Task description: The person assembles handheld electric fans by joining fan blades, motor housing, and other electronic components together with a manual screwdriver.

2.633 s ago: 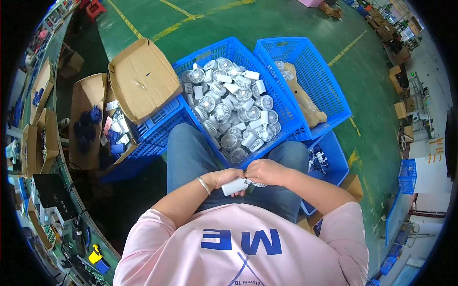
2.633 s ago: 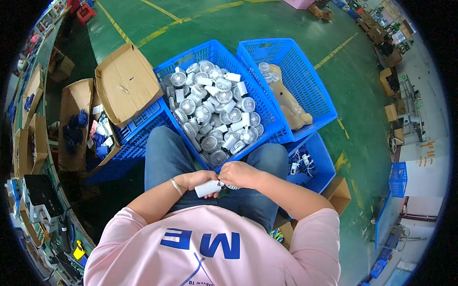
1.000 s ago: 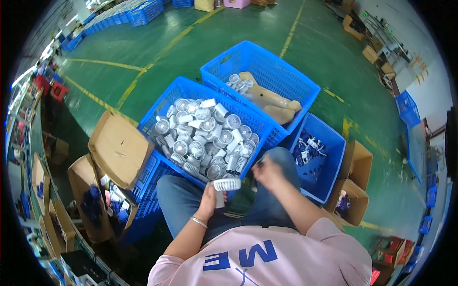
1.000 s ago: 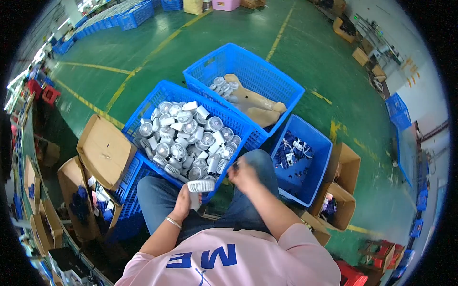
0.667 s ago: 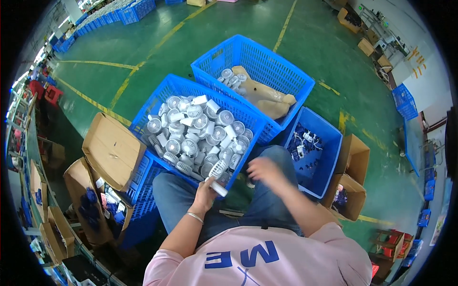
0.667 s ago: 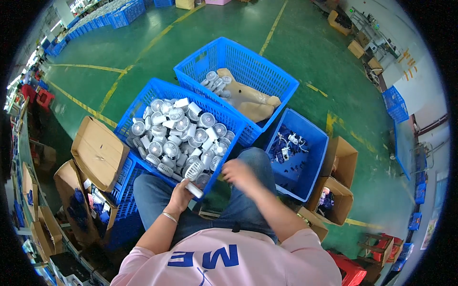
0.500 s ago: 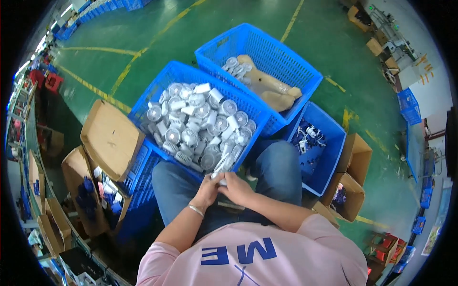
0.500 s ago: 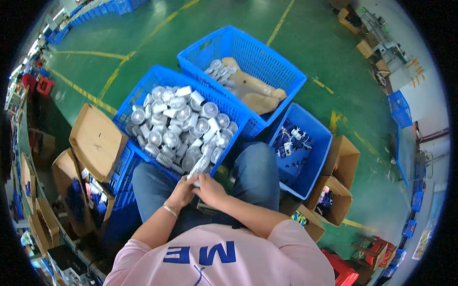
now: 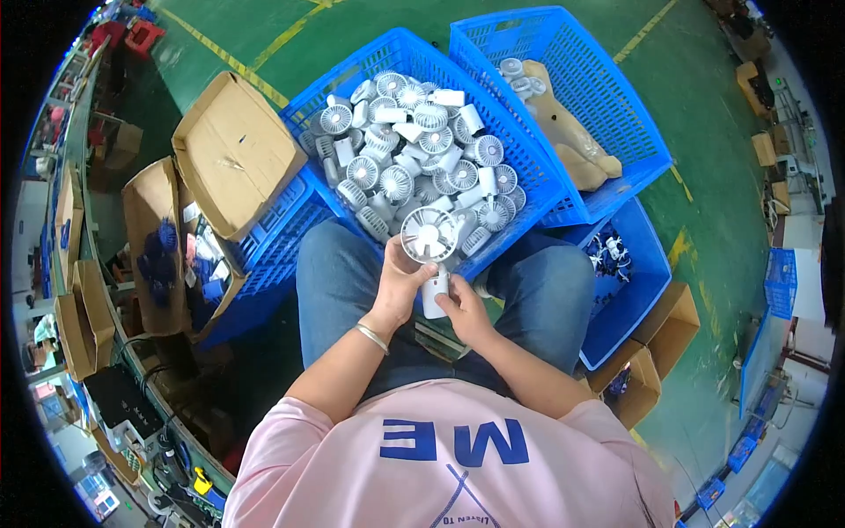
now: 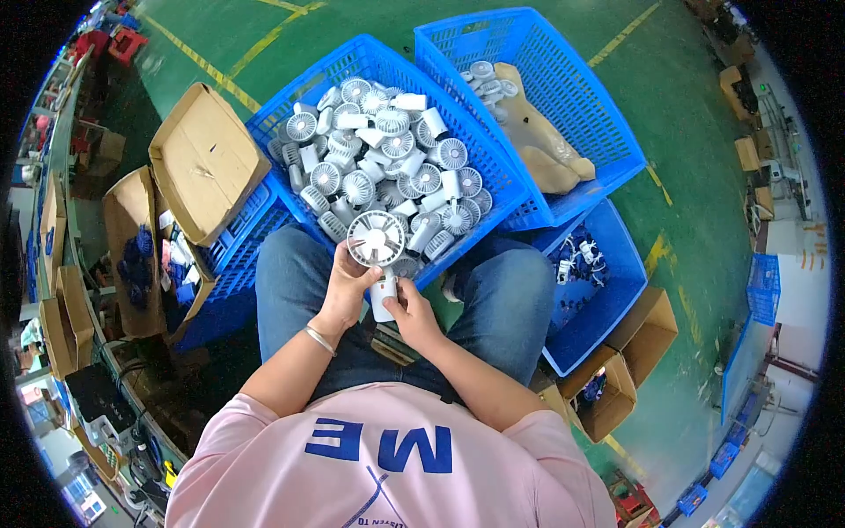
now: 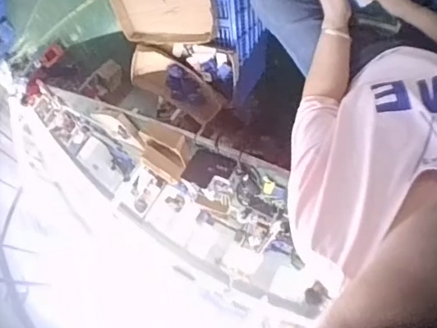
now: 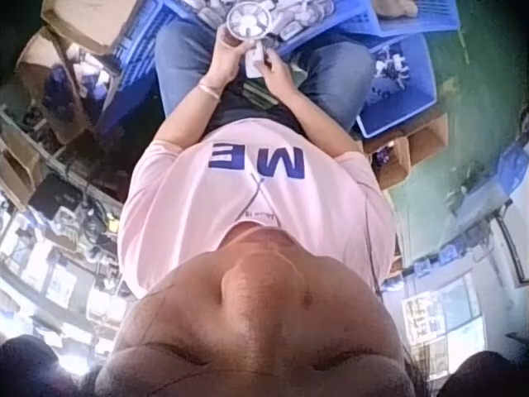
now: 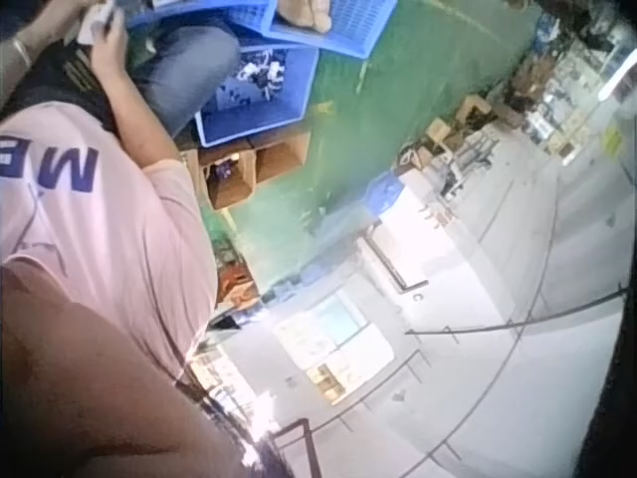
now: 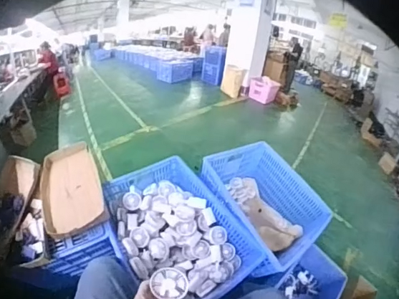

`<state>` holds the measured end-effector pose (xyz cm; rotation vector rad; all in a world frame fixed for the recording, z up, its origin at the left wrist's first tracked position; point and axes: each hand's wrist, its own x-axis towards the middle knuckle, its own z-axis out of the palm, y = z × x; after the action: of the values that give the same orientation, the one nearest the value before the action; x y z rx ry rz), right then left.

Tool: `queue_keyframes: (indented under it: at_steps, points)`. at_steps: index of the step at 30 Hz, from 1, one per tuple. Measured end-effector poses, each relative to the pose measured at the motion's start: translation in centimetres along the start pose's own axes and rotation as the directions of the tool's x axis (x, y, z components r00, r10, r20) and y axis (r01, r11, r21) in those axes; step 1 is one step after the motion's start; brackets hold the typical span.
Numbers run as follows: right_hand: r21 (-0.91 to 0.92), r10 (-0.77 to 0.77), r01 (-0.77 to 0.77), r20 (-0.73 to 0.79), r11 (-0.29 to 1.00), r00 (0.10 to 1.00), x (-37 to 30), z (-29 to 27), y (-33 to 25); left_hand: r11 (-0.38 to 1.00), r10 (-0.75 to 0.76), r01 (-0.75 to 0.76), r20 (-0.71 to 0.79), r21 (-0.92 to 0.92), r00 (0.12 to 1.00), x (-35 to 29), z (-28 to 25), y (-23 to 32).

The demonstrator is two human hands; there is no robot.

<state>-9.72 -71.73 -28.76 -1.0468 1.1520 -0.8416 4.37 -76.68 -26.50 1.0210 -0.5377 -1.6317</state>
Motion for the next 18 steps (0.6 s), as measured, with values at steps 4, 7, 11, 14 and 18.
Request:
queue_keyframes:
  at_steps: [4, 7, 11, 14, 18]
  points:
    - [0.025, 0.141, -0.141, 0.004, 0.990, 0.990, 0.5, -0.3, -0.2, 0.998, -0.039, 0.042, -0.057, 0.044, 0.998, -0.8, -0.1, 0.0]
    - [0.097, 0.167, -0.171, 0.048, 0.980, 0.985, 0.8, -0.5, -0.7, 0.997, 0.007, -0.002, -0.065, 0.074, 0.998, -0.9, 0.0, -0.2]
    - [0.163, 0.200, -0.216, 0.107, 0.963, 0.974, 1.5, -0.2, -1.2, 0.959, -0.282, 0.282, -0.068, -0.006, 0.957, -0.7, -1.6, -1.0]
    - [0.157, 0.181, -0.205, 0.158, 0.966, 0.971, 1.8, 0.4, -0.5, 0.930, -0.364, 0.359, 0.053, 0.074, 0.930, -1.0, -2.3, -1.0]
    - [0.207, 0.122, -0.147, 0.130, 0.967, 0.984, 2.2, 1.1, -1.1, 0.944, -0.330, 0.331, 0.045, 0.000, 0.943, -1.0, -2.0, -0.4]
